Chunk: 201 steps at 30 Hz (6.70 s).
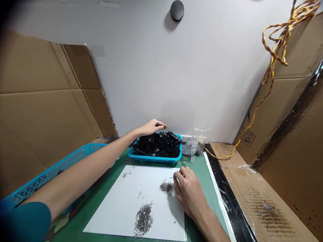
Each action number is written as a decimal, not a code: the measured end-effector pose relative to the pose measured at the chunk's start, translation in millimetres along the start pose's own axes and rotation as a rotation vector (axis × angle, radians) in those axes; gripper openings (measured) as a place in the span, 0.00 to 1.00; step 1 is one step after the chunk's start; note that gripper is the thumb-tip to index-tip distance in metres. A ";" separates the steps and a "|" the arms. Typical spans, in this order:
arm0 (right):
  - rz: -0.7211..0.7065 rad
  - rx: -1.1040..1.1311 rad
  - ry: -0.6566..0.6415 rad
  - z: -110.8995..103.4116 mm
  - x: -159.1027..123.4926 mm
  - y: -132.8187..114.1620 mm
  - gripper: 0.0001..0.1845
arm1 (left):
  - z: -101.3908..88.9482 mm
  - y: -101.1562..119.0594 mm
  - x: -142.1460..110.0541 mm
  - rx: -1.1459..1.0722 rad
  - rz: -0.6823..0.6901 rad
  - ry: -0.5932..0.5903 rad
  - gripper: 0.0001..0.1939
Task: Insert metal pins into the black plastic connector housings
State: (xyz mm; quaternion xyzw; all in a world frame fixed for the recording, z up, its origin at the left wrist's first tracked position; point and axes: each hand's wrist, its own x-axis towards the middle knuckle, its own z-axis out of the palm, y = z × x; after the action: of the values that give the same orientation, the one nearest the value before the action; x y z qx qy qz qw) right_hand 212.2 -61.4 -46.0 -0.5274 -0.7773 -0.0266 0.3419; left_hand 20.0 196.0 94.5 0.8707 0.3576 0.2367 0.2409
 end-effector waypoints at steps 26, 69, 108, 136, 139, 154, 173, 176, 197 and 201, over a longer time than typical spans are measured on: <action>0.225 -0.020 -0.315 -21.1 -12.2 12.5 0.18 | -103.7 -102.5 -267.4 0.331 -0.544 -0.415 0.24; 0.413 0.268 -0.550 -30.3 -3.7 19.0 0.05 | -146.3 -70.8 -265.2 0.489 -0.524 -0.367 0.29; 0.410 0.924 -0.176 -7.3 -2.0 -45.0 0.12 | 130.0 52.9 -226.9 -0.986 -0.335 0.077 0.15; -0.150 0.306 0.104 -6.0 -8.9 -44.9 0.07 | 131.0 64.1 -242.8 -0.349 -0.006 0.146 0.06; -0.192 0.214 0.082 -2.4 -10.5 -41.5 0.07 | 131.4 62.3 -244.7 -0.269 0.014 0.127 0.07; 0.083 0.328 0.086 -8.4 -9.3 -35.0 0.05 | 132.7 51.2 -240.9 -0.336 -0.111 0.174 0.12; 0.535 0.609 -0.245 -5.6 2.3 -20.4 0.10 | 126.2 57.5 -242.0 -0.175 0.162 -0.052 0.08; 0.533 0.597 -0.198 -9.8 3.6 -19.3 0.09 | 127.3 63.6 -243.1 -0.095 0.218 -0.138 0.15; 0.692 0.863 -0.362 -28.9 -11.2 -0.9 0.21 | 129.6 61.7 -236.8 -0.323 -0.053 -0.060 0.10; 0.689 0.782 -0.382 -24.9 -16.1 -4.2 0.19 | 131.4 60.0 -235.2 -0.341 0.000 -0.101 0.10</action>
State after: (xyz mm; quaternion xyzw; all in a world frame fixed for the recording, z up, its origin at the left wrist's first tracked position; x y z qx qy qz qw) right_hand 224.6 -86.1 -34.6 -0.5802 -0.5601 0.4734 0.3544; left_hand -21.5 -47.9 -28.0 0.8281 0.2997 0.2496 0.4028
